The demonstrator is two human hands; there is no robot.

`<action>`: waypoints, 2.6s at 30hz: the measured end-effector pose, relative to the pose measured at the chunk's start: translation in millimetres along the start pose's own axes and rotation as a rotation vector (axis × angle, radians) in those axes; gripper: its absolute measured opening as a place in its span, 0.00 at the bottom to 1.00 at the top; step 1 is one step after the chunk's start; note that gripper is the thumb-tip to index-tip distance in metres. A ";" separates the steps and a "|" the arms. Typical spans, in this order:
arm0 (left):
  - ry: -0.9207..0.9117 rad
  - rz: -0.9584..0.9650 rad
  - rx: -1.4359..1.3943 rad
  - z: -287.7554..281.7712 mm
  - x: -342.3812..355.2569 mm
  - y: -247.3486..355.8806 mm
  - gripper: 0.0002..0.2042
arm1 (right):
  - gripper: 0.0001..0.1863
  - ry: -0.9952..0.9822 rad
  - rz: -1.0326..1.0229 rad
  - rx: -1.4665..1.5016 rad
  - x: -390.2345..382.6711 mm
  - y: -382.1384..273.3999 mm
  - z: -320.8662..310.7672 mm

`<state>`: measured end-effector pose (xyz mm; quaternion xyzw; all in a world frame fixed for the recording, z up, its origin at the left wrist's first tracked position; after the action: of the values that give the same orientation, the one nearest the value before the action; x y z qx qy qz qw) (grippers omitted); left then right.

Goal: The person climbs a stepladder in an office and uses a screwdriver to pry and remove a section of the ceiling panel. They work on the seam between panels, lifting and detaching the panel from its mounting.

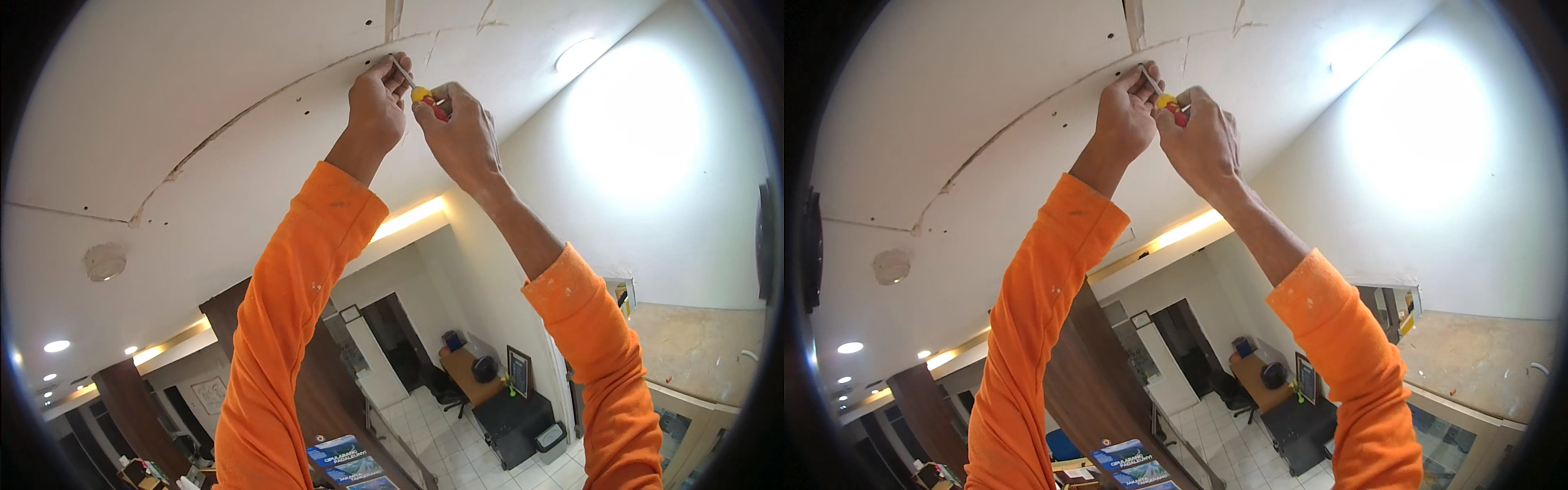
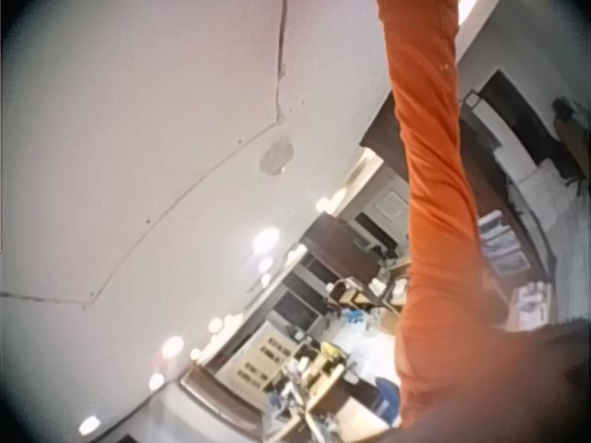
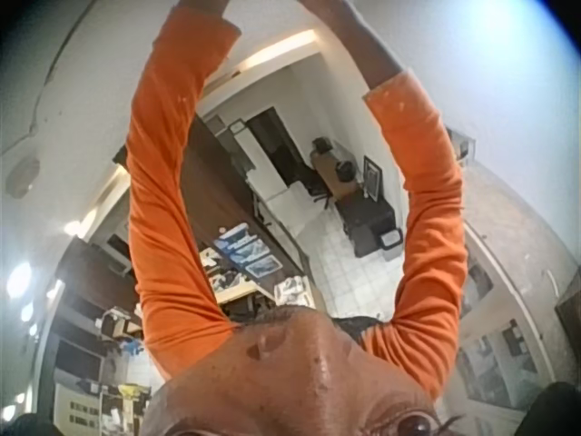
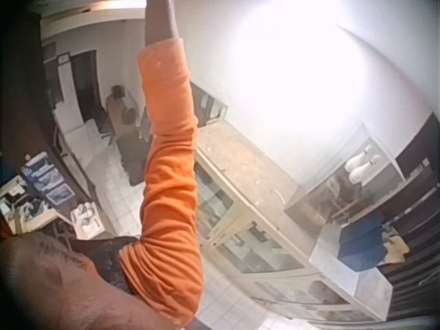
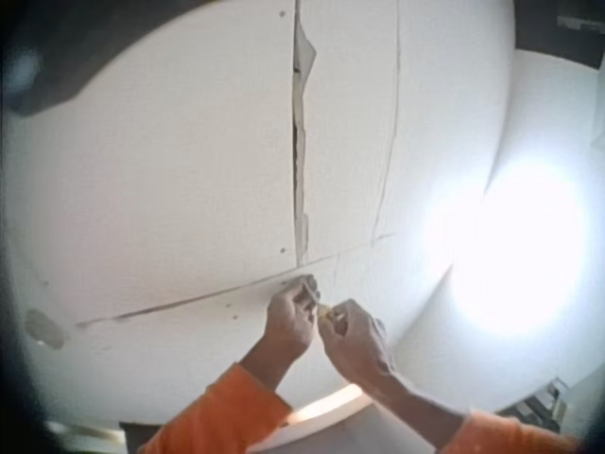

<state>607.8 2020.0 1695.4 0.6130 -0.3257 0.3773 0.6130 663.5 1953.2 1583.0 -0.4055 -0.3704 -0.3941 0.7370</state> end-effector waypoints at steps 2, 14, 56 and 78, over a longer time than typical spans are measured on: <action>-0.024 0.013 -0.005 0.0 2.0 -1.4 0.08 | 0.18 0.046 -0.035 -0.003 0.7 3.7 4.1; 0.039 -0.080 -0.044 0.5 1.7 -3.3 0.08 | 0.23 0.000 -0.104 -0.050 6.6 16.9 0.2; -0.333 1.317 1.822 -49.1 -4.9 49.3 0.11 | 0.19 -0.054 -0.026 -0.118 3.9 -12.1 -4.8; -0.243 2.083 2.150 -6.3 -3.0 74.4 0.17 | 0.16 0.166 -0.249 -0.321 -10.0 1.9 0.8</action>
<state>541.7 2023.5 1730.2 0.2852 -0.2266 0.6331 -0.6830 660.9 1957.4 1574.1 -0.4350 -0.2881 -0.5681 0.6364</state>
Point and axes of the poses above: each hand's wrist, its own x-axis towards the middle knuckle, its own z-axis out of the palm, y = z × x, the point moved 1 cm from there along x, towards the middle knuckle, and after that the axes turned 10 degrees about -x, right-handed, at the moved point
